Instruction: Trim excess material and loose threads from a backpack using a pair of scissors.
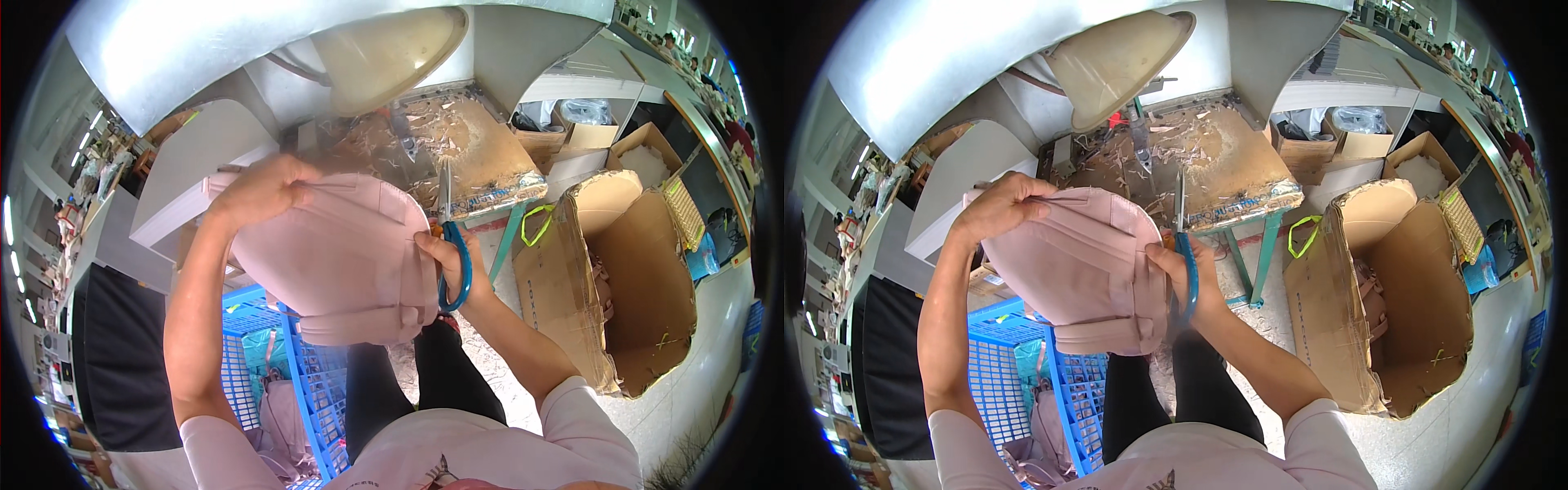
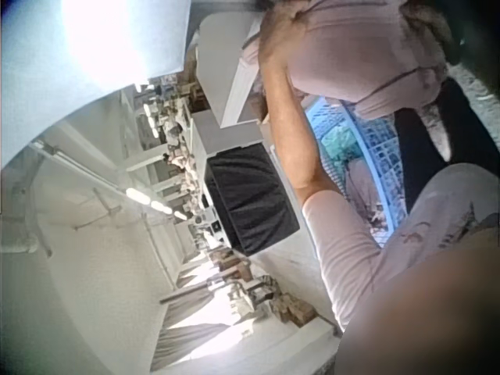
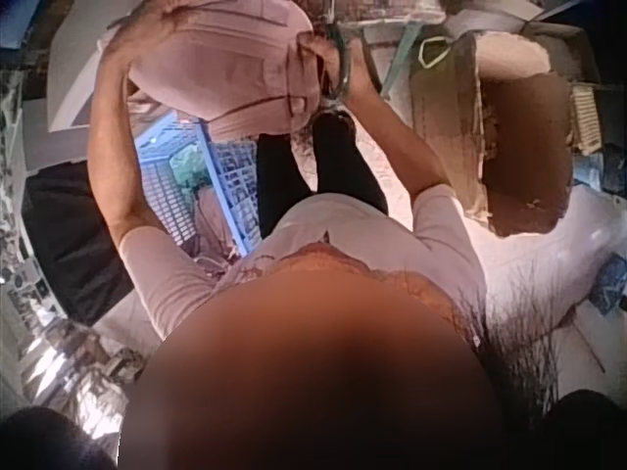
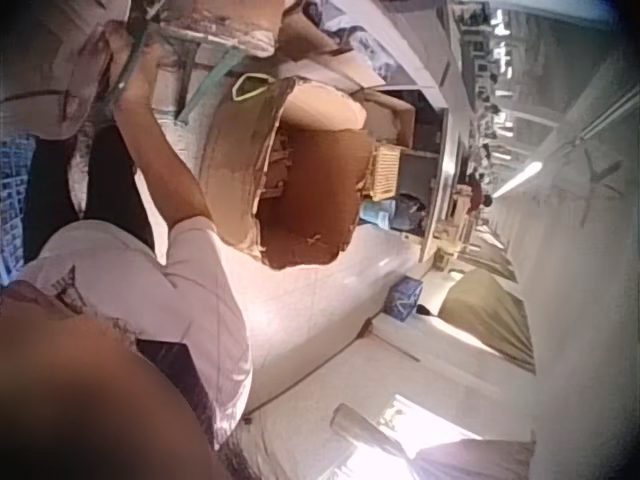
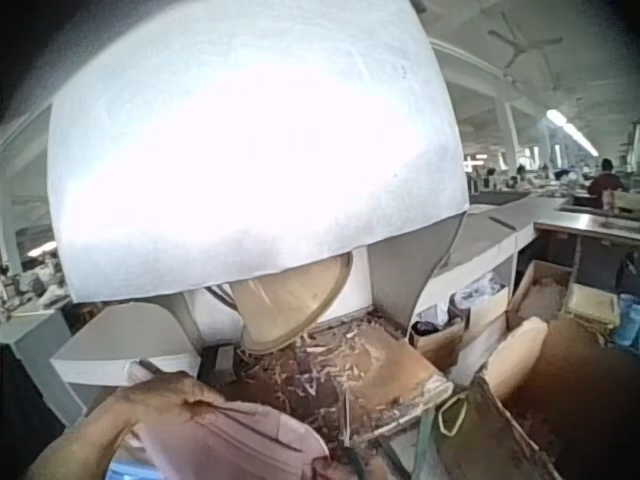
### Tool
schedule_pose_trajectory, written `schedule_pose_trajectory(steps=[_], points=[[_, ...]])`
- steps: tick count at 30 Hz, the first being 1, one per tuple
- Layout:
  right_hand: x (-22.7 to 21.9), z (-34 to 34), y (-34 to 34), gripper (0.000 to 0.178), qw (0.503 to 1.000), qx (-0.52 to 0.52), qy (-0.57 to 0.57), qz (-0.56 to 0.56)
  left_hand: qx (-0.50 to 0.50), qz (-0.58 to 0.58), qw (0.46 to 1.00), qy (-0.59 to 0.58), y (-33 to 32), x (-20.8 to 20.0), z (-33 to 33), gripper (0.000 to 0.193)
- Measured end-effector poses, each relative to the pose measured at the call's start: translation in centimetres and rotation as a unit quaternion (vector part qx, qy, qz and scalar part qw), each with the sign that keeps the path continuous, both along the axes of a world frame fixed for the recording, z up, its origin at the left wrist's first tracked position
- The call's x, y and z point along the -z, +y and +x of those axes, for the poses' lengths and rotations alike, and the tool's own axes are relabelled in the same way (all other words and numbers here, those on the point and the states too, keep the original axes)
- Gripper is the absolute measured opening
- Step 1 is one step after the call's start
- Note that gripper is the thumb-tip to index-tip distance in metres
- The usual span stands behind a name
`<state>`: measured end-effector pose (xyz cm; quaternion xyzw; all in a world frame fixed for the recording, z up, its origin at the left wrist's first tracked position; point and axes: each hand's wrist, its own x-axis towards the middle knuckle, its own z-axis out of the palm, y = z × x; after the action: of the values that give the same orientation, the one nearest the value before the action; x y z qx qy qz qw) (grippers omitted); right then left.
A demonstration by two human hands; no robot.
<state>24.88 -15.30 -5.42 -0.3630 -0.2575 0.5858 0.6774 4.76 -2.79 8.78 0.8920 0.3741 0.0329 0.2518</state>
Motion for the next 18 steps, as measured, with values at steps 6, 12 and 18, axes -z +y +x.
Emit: schedule_pose_trajectory(steps=[6, 12, 18], points=[[0.7, 0.0, 0.9, 0.017, 1.000, 0.004, -0.012, 0.003, -0.032, 0.055, 0.998, -0.010, 1.2, 1.0, 0.6, 0.027], [0.7, 2.5, -0.3, 0.040, 0.925, -0.011, -0.379, 0.019, 0.041, 0.187, 0.981, 0.000, -0.6, 2.1, 0.2, 0.025], [-2.2, 5.7, -0.6, 0.061, 0.715, 0.048, -0.676, 0.173, 0.062, 0.234, 0.970, -0.020, -2.6, 2.7, 0.2, 0.025]])
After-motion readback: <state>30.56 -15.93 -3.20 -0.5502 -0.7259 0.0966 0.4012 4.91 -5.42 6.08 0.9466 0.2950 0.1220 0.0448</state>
